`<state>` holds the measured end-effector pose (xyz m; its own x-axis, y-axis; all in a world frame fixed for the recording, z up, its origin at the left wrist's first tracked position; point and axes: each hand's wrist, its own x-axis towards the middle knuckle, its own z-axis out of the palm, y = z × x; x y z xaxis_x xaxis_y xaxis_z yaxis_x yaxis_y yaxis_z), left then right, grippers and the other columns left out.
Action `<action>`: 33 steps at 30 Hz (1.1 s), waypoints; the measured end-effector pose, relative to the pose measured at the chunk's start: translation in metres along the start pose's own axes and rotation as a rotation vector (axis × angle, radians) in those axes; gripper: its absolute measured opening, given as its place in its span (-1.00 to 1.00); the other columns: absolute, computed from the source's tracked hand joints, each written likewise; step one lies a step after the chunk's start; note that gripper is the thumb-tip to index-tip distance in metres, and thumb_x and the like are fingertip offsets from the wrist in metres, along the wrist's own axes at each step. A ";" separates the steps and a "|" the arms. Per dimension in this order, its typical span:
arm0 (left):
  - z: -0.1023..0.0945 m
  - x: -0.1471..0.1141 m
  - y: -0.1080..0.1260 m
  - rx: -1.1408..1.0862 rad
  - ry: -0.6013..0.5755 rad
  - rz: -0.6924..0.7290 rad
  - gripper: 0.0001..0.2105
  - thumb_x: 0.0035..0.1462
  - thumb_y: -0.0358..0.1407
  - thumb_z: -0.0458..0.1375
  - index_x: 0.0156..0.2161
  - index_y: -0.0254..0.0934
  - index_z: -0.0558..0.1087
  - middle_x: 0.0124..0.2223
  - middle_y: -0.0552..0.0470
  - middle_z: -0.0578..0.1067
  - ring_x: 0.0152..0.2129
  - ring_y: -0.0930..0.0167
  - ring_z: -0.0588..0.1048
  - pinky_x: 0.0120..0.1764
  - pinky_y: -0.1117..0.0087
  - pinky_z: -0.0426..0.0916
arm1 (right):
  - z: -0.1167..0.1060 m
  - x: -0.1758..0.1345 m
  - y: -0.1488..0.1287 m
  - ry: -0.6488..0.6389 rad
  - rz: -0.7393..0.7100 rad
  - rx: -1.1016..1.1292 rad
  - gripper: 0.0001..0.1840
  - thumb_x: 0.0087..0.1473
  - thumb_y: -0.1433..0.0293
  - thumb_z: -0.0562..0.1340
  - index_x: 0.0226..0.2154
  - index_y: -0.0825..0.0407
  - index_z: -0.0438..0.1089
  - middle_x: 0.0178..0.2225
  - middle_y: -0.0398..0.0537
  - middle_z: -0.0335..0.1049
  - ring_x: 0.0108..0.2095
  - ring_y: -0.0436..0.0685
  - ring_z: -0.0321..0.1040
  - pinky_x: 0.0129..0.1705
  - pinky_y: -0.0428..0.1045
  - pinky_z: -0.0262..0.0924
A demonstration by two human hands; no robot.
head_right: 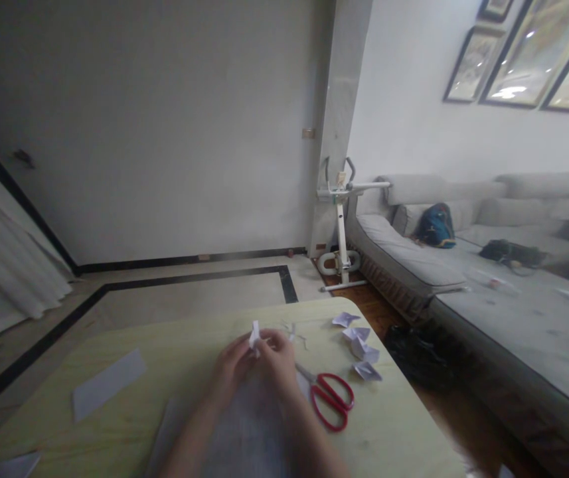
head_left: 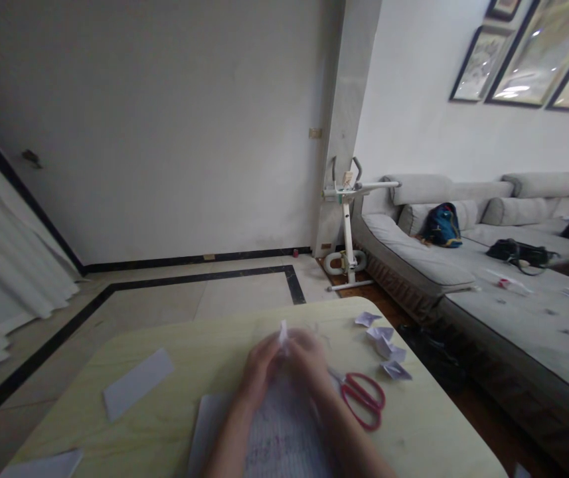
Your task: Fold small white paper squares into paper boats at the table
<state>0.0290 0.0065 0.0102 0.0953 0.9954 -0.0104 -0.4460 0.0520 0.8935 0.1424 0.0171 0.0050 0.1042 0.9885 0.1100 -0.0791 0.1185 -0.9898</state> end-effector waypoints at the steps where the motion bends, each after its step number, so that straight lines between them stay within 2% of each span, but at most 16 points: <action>1: 0.000 0.000 0.000 0.005 -0.002 0.002 -0.64 -0.05 -0.18 0.22 -0.15 -0.38 0.51 -0.13 -0.17 0.53 -0.21 0.22 0.49 -0.17 0.29 0.35 | -0.001 0.001 -0.001 -0.008 0.011 0.016 -0.80 -0.15 0.31 0.28 -0.41 0.09 0.48 -0.43 0.00 0.48 -0.38 0.16 0.39 -0.31 0.03 0.26; 11: -0.003 0.000 -0.001 -0.021 0.007 -0.019 -0.69 -0.05 -0.23 0.22 -0.17 -0.34 0.51 -0.18 -0.12 0.54 -0.26 0.30 0.49 -0.22 0.36 0.34 | -0.006 0.000 -0.013 -0.035 0.028 0.026 -0.80 -0.18 0.30 0.30 -0.46 0.08 0.52 -0.44 0.02 0.50 -0.38 0.19 0.39 -0.33 0.02 0.26; 18: -0.011 0.007 -0.008 -0.080 0.089 0.027 -0.68 -0.14 -0.25 0.28 -0.21 -0.32 0.48 -0.22 -0.08 0.53 -0.30 0.35 0.49 -0.23 0.38 0.34 | -0.005 -0.001 -0.013 -0.066 0.064 0.076 -0.80 -0.18 0.29 0.30 -0.49 0.09 0.51 -0.47 -0.01 0.48 -0.42 0.13 0.37 -0.38 -0.03 0.22; 22: -0.011 0.004 -0.005 -0.097 0.009 0.012 -0.67 -0.14 -0.28 0.28 -0.19 -0.31 0.46 -0.20 -0.09 0.53 -0.29 0.34 0.49 -0.20 0.35 0.33 | -0.002 -0.003 -0.013 -0.136 0.111 0.154 -0.80 -0.17 0.27 0.30 -0.50 0.08 0.48 -0.52 -0.07 0.45 -0.48 0.08 0.34 -0.41 -0.06 0.20; 26: -0.010 0.002 -0.004 -0.134 -0.084 -0.027 -0.65 -0.14 -0.25 0.29 -0.17 -0.31 0.48 -0.18 -0.11 0.53 -0.26 0.33 0.48 -0.15 0.35 0.31 | -0.005 -0.002 -0.011 -0.150 0.089 0.125 -0.70 -0.18 0.18 0.31 -0.53 0.10 0.47 -0.56 -0.07 0.43 -0.51 0.07 0.33 -0.44 -0.06 0.19; 30: -0.011 0.003 -0.001 -0.260 -0.070 -0.112 -0.64 -0.03 -0.05 0.17 -0.25 -0.30 0.53 -0.22 -0.12 0.55 -0.26 0.30 0.49 -0.16 0.30 0.33 | -0.008 -0.004 -0.013 -0.224 0.078 0.172 -0.64 -0.16 0.11 0.30 -0.52 0.10 0.46 -0.55 -0.06 0.42 -0.49 0.09 0.34 -0.43 -0.05 0.20; 33: -0.009 -0.001 0.005 -0.178 -0.060 -0.109 -0.72 -0.07 -0.14 0.22 -0.30 -0.31 0.55 -0.27 -0.11 0.56 -0.29 0.28 0.49 -0.19 0.31 0.34 | -0.008 -0.006 -0.014 -0.298 0.106 0.235 -0.64 -0.14 0.11 0.29 -0.49 0.10 0.45 -0.54 -0.05 0.41 -0.50 0.08 0.33 -0.45 -0.06 0.19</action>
<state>0.0184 0.0068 0.0109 0.2021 0.9767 -0.0716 -0.5796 0.1782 0.7952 0.1513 0.0090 0.0173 -0.2066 0.9763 0.0638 -0.3025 -0.0017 -0.9532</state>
